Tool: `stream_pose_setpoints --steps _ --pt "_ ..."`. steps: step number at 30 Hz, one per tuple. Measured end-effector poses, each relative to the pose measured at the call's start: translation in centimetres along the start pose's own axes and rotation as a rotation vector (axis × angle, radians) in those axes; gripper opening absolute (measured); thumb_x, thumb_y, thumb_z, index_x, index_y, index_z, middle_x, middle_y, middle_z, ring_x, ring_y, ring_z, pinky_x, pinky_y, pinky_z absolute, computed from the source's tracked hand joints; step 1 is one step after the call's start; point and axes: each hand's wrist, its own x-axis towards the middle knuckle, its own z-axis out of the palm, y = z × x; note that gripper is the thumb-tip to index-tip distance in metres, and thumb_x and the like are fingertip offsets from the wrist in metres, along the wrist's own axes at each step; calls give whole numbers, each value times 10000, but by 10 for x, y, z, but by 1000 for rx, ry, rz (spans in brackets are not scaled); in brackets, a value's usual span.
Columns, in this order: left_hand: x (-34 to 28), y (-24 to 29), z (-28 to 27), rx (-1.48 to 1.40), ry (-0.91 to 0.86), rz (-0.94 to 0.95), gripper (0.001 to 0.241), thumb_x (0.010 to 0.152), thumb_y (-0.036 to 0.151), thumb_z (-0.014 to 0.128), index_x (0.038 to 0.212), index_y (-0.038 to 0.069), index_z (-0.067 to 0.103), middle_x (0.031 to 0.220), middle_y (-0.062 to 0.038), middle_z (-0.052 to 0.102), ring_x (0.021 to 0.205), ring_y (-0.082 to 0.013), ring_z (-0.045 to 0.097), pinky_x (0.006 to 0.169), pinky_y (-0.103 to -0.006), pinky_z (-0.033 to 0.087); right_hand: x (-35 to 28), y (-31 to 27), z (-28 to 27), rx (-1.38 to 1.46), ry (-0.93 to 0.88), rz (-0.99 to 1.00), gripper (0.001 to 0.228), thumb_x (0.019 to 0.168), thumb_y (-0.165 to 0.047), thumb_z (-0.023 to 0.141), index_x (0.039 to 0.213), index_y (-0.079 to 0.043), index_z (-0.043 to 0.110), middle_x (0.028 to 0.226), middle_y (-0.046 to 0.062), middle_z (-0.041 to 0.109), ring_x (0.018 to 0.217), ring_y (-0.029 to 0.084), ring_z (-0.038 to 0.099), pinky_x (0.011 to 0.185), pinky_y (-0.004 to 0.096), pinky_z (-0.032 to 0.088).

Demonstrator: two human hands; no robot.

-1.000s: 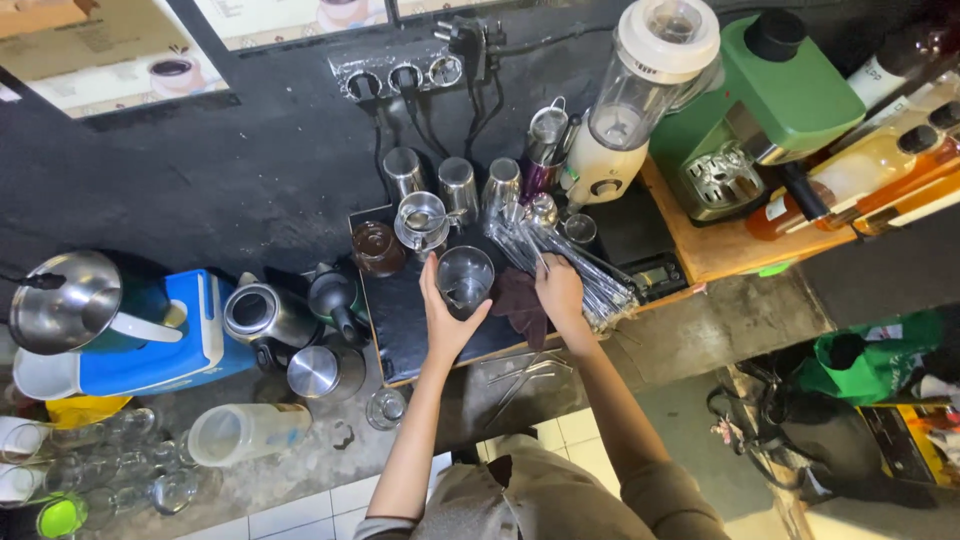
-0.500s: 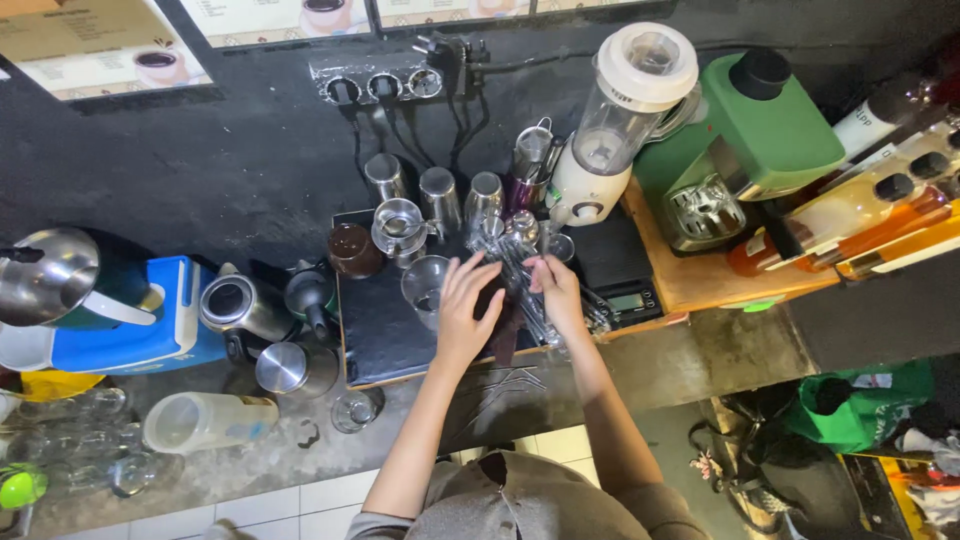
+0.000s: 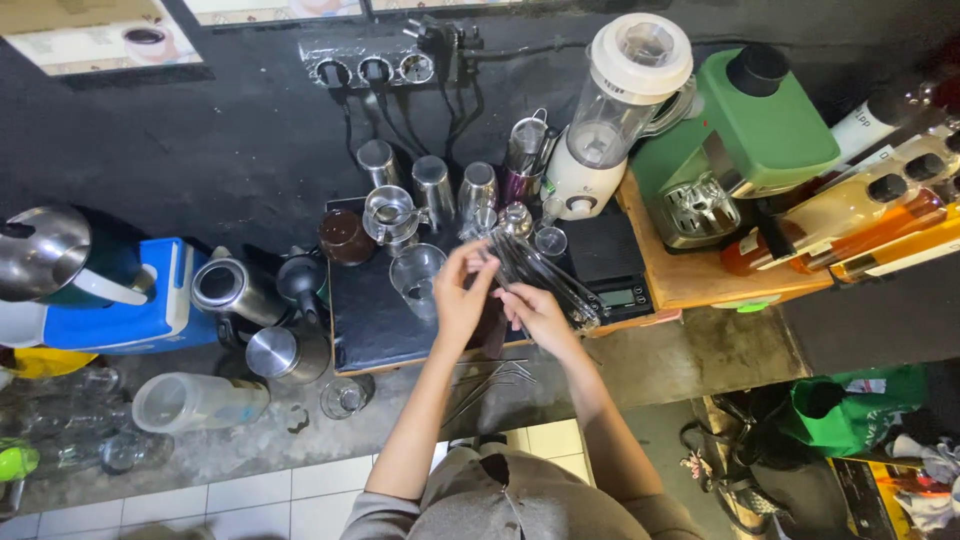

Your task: The person pours liquid from a pitcher into a small metal cup, transfers it to a plastic shaker, and then pours it back into the cup. They stir the liquid, place a metal straw into a glass, and then organize a bundle of straws.

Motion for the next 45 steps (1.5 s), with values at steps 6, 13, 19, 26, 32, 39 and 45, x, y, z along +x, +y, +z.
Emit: stream_pose_setpoints --steps 6,13,19,26,32,39,45 --pt "12 -10 -66 -318 183 -29 337 930 -65 709 1254 -31 629 1099 -123 750 913 -88 664 828 -194 526 -3 -23 -13 143 182 -57 124 921 -24 710 1034 29 705 839 82 718 681 140 684 650 265 561" --pt "5 35 -104 377 189 -10 178 930 122 760 1088 39 771 979 -64 782 796 -112 691 713 -232 529 19 -84 18 331 504 -327 145 922 35 719 1045 13 648 934 113 724 798 172 719 710 310 600" --pt "3 57 -115 742 65 142 152 881 213 770 1002 121 783 966 -36 755 825 -231 680 712 -327 529 49 -117 63 129 519 -482 112 998 -4 679 1098 18 633 996 111 726 848 168 720 760 301 604" --pt "1 46 -116 758 -10 190 166 879 203 758 1023 121 770 978 -27 754 901 -240 691 773 -348 548 74 -115 121 -493 327 -441 82 915 -45 722 988 -20 694 928 109 701 741 229 715 660 325 562" --pt "-5 44 -114 771 -23 183 186 856 173 764 1032 114 757 989 -30 745 966 -255 674 796 -360 548 76 -90 131 -785 365 -554 76 882 -66 750 936 -55 697 977 95 697 994 327 645 898 412 529" --pt "-10 49 -88 664 98 288 174 855 63 730 1027 87 715 1030 -60 719 971 -297 663 835 -388 541 52 -101 109 -667 451 -489 296 856 -146 787 1116 -42 692 1100 125 656 946 316 641 821 389 537" --pt "-30 35 -42 417 -39 215 156 899 28 713 1051 62 711 997 -92 692 871 -224 674 790 -342 544 27 -37 52 -715 611 -207 209 873 -140 776 1052 -51 717 948 90 715 831 282 691 760 381 557"
